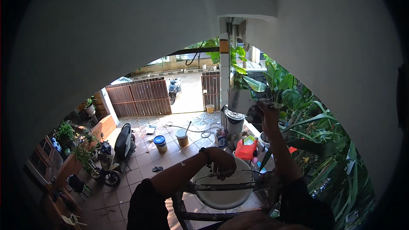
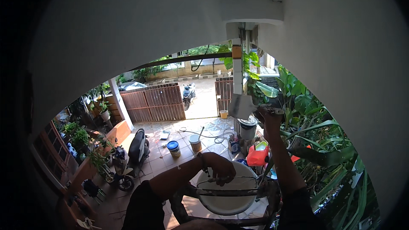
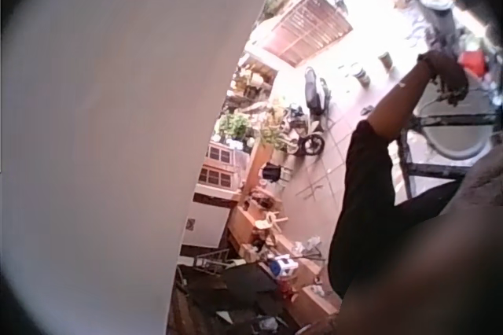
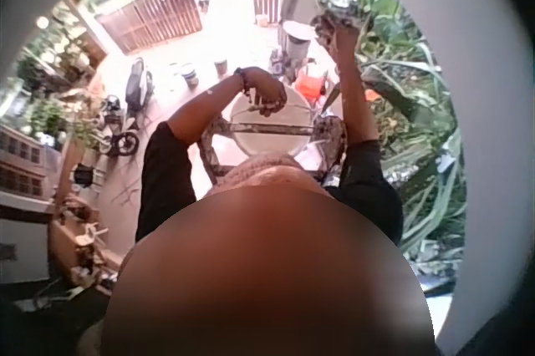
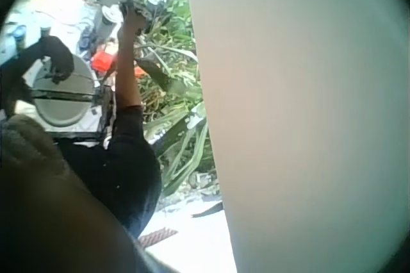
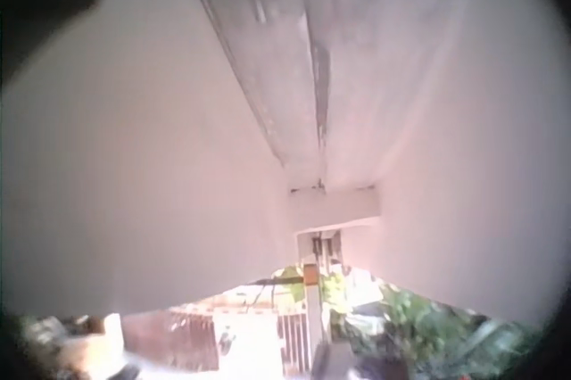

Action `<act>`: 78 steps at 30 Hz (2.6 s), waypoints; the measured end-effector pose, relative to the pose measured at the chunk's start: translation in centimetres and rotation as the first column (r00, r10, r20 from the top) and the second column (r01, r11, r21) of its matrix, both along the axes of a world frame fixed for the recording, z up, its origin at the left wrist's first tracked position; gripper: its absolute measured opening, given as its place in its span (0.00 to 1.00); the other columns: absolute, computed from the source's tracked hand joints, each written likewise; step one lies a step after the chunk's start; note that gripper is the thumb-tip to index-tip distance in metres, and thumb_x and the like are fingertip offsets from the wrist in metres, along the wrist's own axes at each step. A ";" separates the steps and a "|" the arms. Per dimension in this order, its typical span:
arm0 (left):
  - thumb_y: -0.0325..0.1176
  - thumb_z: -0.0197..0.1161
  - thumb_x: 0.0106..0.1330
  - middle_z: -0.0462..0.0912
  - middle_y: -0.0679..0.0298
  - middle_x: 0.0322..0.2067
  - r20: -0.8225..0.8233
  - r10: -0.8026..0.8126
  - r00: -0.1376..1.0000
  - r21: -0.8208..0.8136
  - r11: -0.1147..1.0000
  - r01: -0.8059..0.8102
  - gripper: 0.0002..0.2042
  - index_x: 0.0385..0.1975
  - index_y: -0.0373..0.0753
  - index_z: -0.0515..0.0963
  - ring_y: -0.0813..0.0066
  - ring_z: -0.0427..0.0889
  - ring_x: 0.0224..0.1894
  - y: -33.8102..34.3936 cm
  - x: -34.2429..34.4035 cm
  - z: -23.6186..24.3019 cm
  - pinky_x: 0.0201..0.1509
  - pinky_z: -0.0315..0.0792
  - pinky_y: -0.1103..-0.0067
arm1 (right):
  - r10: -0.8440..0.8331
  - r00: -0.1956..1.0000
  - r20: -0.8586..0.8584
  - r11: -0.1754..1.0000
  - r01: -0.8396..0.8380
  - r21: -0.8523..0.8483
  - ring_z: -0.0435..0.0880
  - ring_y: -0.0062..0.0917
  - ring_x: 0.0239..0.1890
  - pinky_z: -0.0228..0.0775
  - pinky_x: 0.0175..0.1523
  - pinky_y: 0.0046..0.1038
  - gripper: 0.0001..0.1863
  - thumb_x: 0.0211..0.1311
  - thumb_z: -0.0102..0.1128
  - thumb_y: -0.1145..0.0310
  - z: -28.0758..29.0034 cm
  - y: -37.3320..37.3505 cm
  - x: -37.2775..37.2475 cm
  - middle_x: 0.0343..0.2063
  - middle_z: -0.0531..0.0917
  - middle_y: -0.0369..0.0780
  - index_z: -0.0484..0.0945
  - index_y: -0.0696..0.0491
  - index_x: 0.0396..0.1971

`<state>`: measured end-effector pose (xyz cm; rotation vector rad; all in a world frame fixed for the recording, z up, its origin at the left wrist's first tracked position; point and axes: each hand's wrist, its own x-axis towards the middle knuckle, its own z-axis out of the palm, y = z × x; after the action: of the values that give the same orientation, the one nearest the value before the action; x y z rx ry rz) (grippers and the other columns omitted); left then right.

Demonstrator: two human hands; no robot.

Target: Applying wall putty or filler to a ceiling area using a putty knife while standing on a ladder.

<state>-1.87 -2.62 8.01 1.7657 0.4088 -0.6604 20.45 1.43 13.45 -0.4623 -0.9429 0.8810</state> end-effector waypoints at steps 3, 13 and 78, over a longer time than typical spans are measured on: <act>0.34 0.54 0.61 0.81 0.58 0.30 0.039 -0.010 0.999 -0.195 0.981 0.018 0.11 0.37 0.33 0.72 0.72 0.81 0.26 1.3 0.0 -1.4 0.21 0.72 0.81 | -0.493 0.796 0.352 0.848 0.348 0.399 0.80 0.21 0.30 0.74 0.39 0.22 0.05 0.53 0.62 0.76 8.8 1.1 -0.3 0.27 0.79 0.35 0.76 0.57 0.30; 0.33 0.53 0.61 0.80 0.58 0.27 0.025 -0.010 1.000 -0.097 0.995 0.013 0.10 0.38 0.34 0.72 0.72 0.80 0.25 0.5 -0.1 -0.8 0.20 0.72 0.80 | -0.998 -0.059 -0.022 -0.040 0.329 0.944 0.79 0.32 0.32 0.75 0.35 0.31 0.09 0.54 0.59 0.68 34.5 4.4 -6.2 0.32 0.74 0.40 0.73 0.50 0.36; 0.34 0.63 0.52 0.84 0.62 0.32 0.096 -0.448 0.889 0.487 0.800 0.350 0.12 0.36 0.39 0.77 0.68 0.82 0.34 1.9 0.6 -0.9 0.33 0.75 0.73 | -0.882 -0.245 -0.403 -0.437 0.104 0.894 0.78 0.34 0.35 0.74 0.32 0.30 0.10 0.55 0.56 0.70 39.6 -18.2 -9.6 0.34 0.73 0.44 0.68 0.53 0.36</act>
<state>-1.25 -0.69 7.12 2.3905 0.0318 -0.7019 10.88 -16.72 53.00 -0.3596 -1.2496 -1.6609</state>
